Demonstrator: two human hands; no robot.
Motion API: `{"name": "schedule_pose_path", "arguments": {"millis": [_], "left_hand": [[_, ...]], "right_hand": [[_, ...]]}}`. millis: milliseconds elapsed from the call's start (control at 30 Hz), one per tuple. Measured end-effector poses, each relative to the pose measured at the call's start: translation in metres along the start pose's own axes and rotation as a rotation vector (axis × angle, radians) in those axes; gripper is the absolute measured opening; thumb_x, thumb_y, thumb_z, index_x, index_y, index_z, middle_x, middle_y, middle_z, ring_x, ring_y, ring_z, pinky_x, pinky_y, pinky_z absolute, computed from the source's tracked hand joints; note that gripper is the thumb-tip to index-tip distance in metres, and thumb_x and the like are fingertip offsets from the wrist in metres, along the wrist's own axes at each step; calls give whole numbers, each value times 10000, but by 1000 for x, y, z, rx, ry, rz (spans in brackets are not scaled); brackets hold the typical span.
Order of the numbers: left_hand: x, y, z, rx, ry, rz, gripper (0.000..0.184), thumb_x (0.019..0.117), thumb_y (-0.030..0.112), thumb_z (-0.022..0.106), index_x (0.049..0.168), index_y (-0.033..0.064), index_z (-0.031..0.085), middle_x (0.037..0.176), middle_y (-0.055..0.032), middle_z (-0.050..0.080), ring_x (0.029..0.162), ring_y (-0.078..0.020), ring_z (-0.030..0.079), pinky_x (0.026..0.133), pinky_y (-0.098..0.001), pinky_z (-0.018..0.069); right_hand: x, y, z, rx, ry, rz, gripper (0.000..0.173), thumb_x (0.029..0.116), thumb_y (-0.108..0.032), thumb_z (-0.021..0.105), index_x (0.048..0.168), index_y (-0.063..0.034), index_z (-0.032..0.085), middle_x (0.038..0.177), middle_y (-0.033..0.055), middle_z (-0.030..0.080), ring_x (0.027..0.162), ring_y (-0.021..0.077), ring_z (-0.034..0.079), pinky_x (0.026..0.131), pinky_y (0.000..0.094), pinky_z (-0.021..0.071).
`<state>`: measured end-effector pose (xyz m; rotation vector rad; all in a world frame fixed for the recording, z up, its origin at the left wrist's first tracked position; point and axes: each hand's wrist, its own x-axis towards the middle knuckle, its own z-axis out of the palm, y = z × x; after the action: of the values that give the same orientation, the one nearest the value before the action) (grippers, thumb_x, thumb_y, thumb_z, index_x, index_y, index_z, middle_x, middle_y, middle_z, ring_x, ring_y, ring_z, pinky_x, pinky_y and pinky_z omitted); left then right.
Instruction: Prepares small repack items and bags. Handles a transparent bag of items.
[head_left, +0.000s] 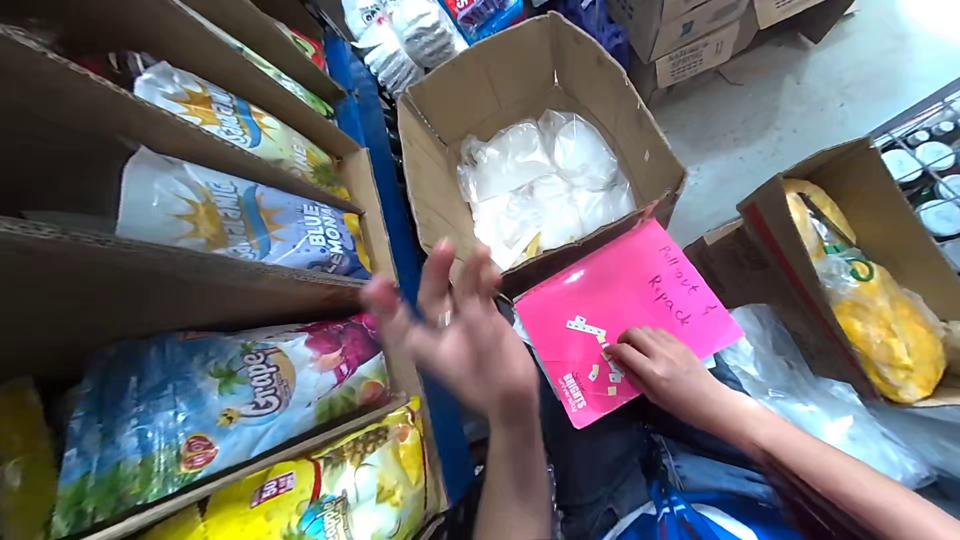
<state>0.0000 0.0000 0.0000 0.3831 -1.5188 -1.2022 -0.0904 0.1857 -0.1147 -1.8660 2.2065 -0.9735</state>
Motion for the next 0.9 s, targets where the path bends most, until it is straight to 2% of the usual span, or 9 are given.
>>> {"name": "schedule_pose_path", "arguments": {"millis": [33, 67, 133, 167, 267, 467, 600, 800, 900], "left_hand": [[3, -27, -13, 293, -99, -100, 558, 1037, 221, 557, 1502, 89, 280, 1459, 18, 543, 1324, -118, 548, 1065, -342, 495], [9, -49, -25, 567, -247, -241, 530, 1041, 204, 546, 1489, -25, 377, 1505, -113, 506, 1402, -218, 474, 1132, -413, 418], [23, -83, -38, 943, -579, -510, 455, 1058, 227, 558, 1460, 17, 528, 1488, -236, 511, 1433, -442, 394, 1150, -649, 287], [25, -96, -40, 1037, -671, -577, 386, 1058, 207, 564, 1405, 39, 599, 1417, -244, 573, 1383, -474, 446, 1116, -686, 300], [18, -113, -46, 1111, -717, -527, 217, 999, 22, 594, 1181, 18, 713, 1179, -233, 682, 1177, -432, 617, 1032, -628, 435], [5, -112, -49, 1022, -532, -430, 111, 898, -63, 694, 997, -38, 737, 1104, -237, 678, 1132, -417, 612, 989, -575, 469], [0, -112, -48, 1031, -474, -437, 140, 890, -34, 713, 1027, -56, 702, 1136, -253, 655, 1140, -438, 597, 986, -586, 469], [-10, -89, -55, 928, -360, -314, 340, 979, 213, 673, 1251, 9, 665, 1289, -232, 610, 1204, -383, 576, 997, -535, 462], [-15, -81, -54, 903, -351, -292, 336, 988, 222, 663, 1253, 15, 671, 1289, -224, 616, 1198, -362, 585, 994, -510, 471]], "right_hand": [[1, -1, 1, -10, 0, -6, 136, 974, -96, 598, 1028, -54, 716, 929, 128, 680, 826, 282, 685, 707, 387, 577], [2, -2, 2, -27, -1, -11, 133, 967, -92, 603, 1018, -50, 718, 924, 131, 679, 818, 284, 684, 697, 387, 572], [4, -3, 4, -82, 8, -20, 126, 960, -98, 611, 992, -48, 722, 915, 130, 681, 799, 283, 682, 671, 379, 562], [5, -3, 6, -107, 13, -20, 124, 958, -107, 614, 981, -50, 722, 913, 127, 683, 795, 280, 681, 663, 373, 556], [7, -5, 8, -150, 21, -17, 106, 940, -109, 637, 957, -49, 723, 915, 124, 685, 795, 279, 677, 658, 374, 546], [9, -8, 9, -210, 44, -12, 106, 934, -106, 642, 921, -46, 728, 905, 122, 688, 774, 276, 667, 638, 374, 520], [8, -11, 11, -262, 81, -3, 116, 934, -110, 638, 892, -50, 728, 874, 104, 684, 743, 258, 650, 617, 358, 496], [8, -13, 16, -312, 101, 10, 141, 947, -111, 614, 879, -53, 724, 856, 99, 677, 724, 253, 630, 609, 360, 468], [10, -16, 16, -371, 107, -5, 159, 946, -97, 594, 851, -50, 713, 831, 97, 662, 702, 247, 611, 596, 356, 441]]}}
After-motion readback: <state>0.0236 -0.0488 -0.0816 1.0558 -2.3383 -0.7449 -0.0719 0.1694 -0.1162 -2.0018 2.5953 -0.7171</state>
